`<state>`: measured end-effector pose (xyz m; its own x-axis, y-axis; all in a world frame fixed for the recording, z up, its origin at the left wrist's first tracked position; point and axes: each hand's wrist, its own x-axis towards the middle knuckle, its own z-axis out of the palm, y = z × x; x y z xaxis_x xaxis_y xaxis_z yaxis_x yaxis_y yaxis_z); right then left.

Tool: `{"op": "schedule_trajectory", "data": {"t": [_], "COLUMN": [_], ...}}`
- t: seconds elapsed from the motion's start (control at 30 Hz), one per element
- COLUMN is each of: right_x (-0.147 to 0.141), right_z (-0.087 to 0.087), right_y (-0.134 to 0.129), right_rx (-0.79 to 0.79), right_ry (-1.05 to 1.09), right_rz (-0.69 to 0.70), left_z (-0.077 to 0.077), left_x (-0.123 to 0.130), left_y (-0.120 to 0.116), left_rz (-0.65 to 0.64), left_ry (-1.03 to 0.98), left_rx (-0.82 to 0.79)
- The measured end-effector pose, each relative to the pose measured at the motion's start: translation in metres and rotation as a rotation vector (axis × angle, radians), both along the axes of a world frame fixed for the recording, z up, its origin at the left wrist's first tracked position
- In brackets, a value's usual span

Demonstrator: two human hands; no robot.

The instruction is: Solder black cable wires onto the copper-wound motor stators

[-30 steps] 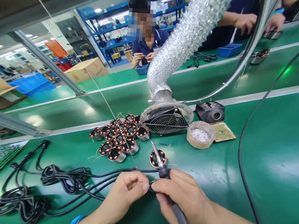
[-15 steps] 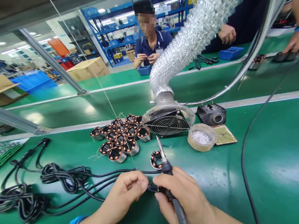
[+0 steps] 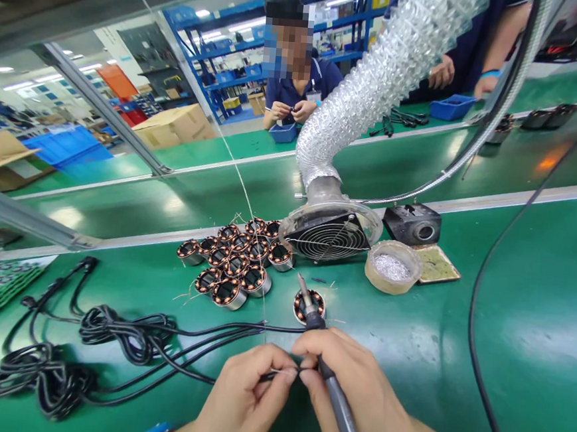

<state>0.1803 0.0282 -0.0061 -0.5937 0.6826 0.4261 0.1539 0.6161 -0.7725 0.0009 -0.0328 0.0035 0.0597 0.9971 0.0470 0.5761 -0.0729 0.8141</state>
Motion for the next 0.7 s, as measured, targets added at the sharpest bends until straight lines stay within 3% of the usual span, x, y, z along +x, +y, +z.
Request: {"op": "schedule_trajectory", "data": {"t": [0.07, 0.13, 0.3, 0.43, 0.5, 0.6, 0.7], "right_x": [0.000, -0.001, 0.000, 0.010, 0.018, 0.031, 0.041], "right_z": [-0.003, -0.006, -0.008, -0.006, -0.010, -0.018, -0.024], "right_y": [-0.006, -0.011, -0.010, -0.003, -0.004, -0.010, -0.013], "right_rx": [0.035, 0.091, 0.213, 0.328, 0.338, 0.336, 0.297], "right_ry": [0.001, 0.011, 0.056, -0.013, -0.056, -0.035, -0.010], "right_rz": [-0.031, -0.054, -0.109, -0.158, -0.159, -0.088, -0.129], "left_z": [-0.002, -0.001, 0.015, 0.028, 0.028, 0.024, 0.019], "left_x": [0.002, 0.003, -0.005, -0.021, -0.025, -0.024, -0.017], "left_y": [-0.009, -0.016, -0.013, 0.017, 0.040, 0.073, 0.089], "left_rz": [-0.035, -0.075, -0.201, -0.022, 0.060, 0.049, 0.001], "left_ry": [-0.017, -0.114, -0.225, -0.188, -0.058, 0.169, 0.215], "left_rx": [0.006, -0.112, -0.288, -0.368, -0.359, -0.278, -0.273]}}
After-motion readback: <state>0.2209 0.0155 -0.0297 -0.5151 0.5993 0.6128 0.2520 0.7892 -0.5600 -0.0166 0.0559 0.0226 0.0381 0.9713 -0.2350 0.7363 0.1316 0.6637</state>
